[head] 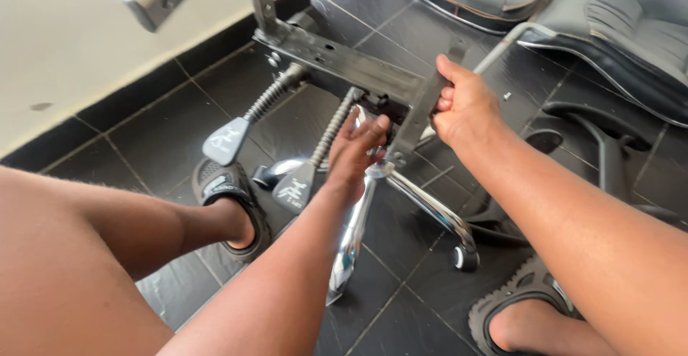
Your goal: The person disassembles an office chair by removing the seat cushion and detaching the metal mounting plate from the gas lift using an Allen key. The person uses both hands to unscrew bolts and separate components, placing them on the floor.
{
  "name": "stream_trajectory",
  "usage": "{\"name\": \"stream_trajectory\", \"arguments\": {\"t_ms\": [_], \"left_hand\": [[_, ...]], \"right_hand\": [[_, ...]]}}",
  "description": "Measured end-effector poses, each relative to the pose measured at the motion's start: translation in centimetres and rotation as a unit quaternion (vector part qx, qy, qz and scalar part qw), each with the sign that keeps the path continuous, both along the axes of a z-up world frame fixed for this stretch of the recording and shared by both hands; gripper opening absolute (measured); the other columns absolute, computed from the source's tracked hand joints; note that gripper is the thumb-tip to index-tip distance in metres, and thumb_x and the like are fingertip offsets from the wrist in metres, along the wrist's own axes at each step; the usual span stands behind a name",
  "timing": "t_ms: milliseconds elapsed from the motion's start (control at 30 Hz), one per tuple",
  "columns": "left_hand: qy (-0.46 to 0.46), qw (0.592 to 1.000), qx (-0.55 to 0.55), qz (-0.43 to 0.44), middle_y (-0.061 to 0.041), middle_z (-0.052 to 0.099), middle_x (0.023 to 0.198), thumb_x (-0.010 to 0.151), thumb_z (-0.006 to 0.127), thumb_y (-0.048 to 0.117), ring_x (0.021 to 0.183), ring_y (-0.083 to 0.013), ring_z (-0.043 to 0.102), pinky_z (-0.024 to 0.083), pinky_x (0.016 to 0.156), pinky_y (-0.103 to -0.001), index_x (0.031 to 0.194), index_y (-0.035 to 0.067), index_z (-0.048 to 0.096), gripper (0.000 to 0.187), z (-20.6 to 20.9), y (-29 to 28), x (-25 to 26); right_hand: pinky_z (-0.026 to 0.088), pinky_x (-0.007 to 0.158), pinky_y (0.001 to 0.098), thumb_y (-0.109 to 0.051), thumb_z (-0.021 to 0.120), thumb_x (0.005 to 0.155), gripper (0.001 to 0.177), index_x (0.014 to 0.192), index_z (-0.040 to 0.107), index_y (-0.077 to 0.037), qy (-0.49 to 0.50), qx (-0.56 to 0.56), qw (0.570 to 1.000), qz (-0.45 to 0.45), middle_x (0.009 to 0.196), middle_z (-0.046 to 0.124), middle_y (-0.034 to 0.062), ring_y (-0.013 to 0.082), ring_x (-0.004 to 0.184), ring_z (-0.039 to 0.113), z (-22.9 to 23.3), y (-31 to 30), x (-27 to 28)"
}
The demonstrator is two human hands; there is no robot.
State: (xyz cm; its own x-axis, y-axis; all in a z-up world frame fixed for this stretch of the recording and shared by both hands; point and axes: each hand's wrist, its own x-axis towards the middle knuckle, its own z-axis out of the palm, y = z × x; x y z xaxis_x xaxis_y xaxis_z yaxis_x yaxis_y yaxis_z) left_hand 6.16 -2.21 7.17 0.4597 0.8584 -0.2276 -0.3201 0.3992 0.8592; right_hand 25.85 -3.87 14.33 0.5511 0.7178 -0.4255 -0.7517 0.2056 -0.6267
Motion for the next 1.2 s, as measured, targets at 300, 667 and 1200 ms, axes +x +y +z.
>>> {"name": "stream_trajectory", "arguments": {"t_ms": [300, 667, 1200], "left_hand": [[-0.176, 0.977, -0.079, 0.095, 0.000, 0.071, 0.110, 0.087, 0.075, 0.046, 0.104, -0.0144, 0.064, 0.049, 0.087, -0.032, 0.117, 0.013, 0.068, 0.045, -1.9, 1.3, 0.8], [-0.216, 0.967, -0.108, -0.085, -0.007, 0.069, 0.115, 0.093, 0.071, 0.043, 0.100, -0.0185, 0.065, 0.052, 0.094, -0.037, 0.128, 0.006, 0.062, 0.051, 1.7, 3.3, -4.0], [-0.030, 0.980, 0.008, -0.197, -0.005, 0.064, 0.139, 0.063, 0.092, 0.045, 0.118, -0.0212, 0.062, 0.048, 0.099, -0.049, 0.138, 0.012, 0.058, 0.088, 3.5, -2.7, -6.4]], "right_hand": [[0.033, 0.044, 0.0201, -0.011, 0.079, 0.089, 0.029, 0.078, 0.052, -0.013, -0.014, -0.037, 0.998, -0.044, 0.064, 0.047, -0.0029, 0.0063, 0.049, 0.040, -0.2, -2.9, -2.6], [0.029, 0.042, 0.0192, -0.046, 0.080, 0.081, 0.043, 0.083, 0.054, -0.012, 0.048, -0.014, 0.998, -0.049, 0.070, 0.051, 0.0003, 0.0056, 0.046, 0.036, 1.1, -9.5, -6.8], [0.030, 0.042, 0.0152, -0.035, 0.079, 0.090, 0.026, 0.096, 0.063, -0.016, 0.136, 0.097, 0.986, 0.018, 0.096, 0.069, 0.0074, 0.0019, 0.045, 0.036, 1.5, -10.5, -2.9]]}}
